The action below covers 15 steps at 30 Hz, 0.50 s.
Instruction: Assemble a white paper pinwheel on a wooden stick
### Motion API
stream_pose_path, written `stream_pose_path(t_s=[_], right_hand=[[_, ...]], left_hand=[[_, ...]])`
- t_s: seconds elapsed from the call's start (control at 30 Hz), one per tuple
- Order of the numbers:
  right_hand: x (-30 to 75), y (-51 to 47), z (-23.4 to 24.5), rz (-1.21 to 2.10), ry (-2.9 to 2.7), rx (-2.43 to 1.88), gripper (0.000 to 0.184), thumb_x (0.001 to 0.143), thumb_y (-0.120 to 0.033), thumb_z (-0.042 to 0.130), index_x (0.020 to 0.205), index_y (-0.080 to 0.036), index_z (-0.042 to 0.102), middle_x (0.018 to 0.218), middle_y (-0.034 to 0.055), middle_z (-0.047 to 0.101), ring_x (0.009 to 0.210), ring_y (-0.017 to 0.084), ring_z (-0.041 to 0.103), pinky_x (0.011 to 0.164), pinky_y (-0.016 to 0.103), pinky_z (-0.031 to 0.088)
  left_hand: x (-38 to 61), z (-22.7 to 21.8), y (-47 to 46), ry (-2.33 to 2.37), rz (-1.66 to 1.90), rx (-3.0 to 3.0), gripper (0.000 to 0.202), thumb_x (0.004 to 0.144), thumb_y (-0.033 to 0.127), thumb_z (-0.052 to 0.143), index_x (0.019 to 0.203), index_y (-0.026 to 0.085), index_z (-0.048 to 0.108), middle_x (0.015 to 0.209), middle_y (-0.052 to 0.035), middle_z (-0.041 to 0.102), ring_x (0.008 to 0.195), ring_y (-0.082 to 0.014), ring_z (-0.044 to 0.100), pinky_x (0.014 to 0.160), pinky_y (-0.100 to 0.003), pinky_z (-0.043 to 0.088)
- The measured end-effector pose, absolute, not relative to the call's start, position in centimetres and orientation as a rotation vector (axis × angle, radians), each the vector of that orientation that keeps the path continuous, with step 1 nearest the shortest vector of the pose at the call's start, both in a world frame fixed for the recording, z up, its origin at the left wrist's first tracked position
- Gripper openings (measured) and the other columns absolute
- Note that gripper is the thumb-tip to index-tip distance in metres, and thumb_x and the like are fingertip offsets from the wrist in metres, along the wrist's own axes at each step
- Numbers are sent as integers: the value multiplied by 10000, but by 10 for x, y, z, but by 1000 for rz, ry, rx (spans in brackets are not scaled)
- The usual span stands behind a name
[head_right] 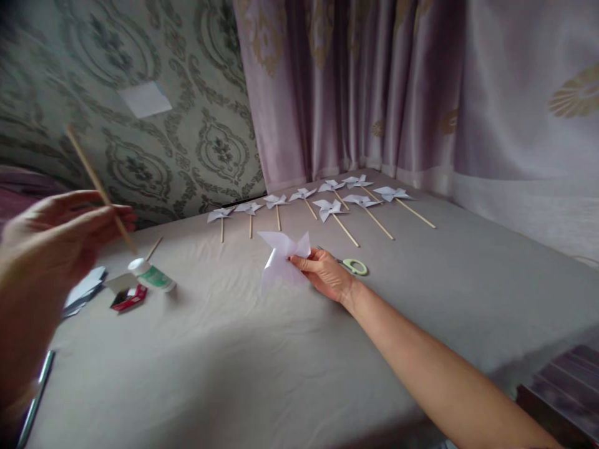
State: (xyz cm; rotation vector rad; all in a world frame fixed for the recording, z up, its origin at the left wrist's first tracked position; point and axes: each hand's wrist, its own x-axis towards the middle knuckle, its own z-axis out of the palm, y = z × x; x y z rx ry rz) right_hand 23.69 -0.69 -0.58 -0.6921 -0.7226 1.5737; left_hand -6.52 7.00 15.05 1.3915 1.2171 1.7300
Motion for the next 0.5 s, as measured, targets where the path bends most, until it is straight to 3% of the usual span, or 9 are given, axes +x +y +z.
stream_pose_path(t_s=[0.17, 0.23, 0.33, 0.4, 0.5], right_hand=[[237, -11, -4, 1537, -711, -763, 347, 478, -314, 936, 751, -191, 761, 733, -9, 749, 701, 112, 650, 703, 233, 470], [238, -11, -4, 1518, -706, -790, 356, 469, -300, 939, 753, -185, 758, 730, -9, 750, 684, 112, 647, 691, 235, 465], [239, -12, -4, 1521, -698, -814, 375, 463, -297, 940, 766, -179, 754, 714, -9, 746, 651, 114, 645, 681, 244, 466], [242, -12, -4, 1522, -678, -817, 377, 455, -300, 942, 759, -183, 753, 703, -13, 744, 647, 115, 651, 686, 245, 475], [250, -10, 1, 1494, -644, -825, 380, 450, -295, 943, 767, -195, 759, 705, -16, 748, 677, 115, 669, 708, 237, 491]], left_hand=[[-23, 99, 60, 1011, 1441, 1174, 276, 660, 20, 643, 922, 108, 640, 697, -21, 695, 643, -176, 684, 703, -357, 572], [-7, 79, 59, 1004, 1365, 1073, 202, 606, 37, 644, 798, 97, 629, 708, -32, 679, 642, -152, 664, 698, -315, 559], [18, 57, 54, 996, 1310, 952, 161, 572, 59, 597, 728, 96, 614, 621, -17, 615, 552, -81, 567, 549, -185, 451], [31, 48, 49, 951, 1287, 919, 144, 609, 119, 615, 752, 102, 610, 609, -16, 594, 530, -72, 524, 504, -170, 396], [46, 42, 42, 898, 1238, 939, 318, 726, 328, 671, 976, 138, 621, 578, 29, 538, 472, -64, 425, 452, -166, 301]])
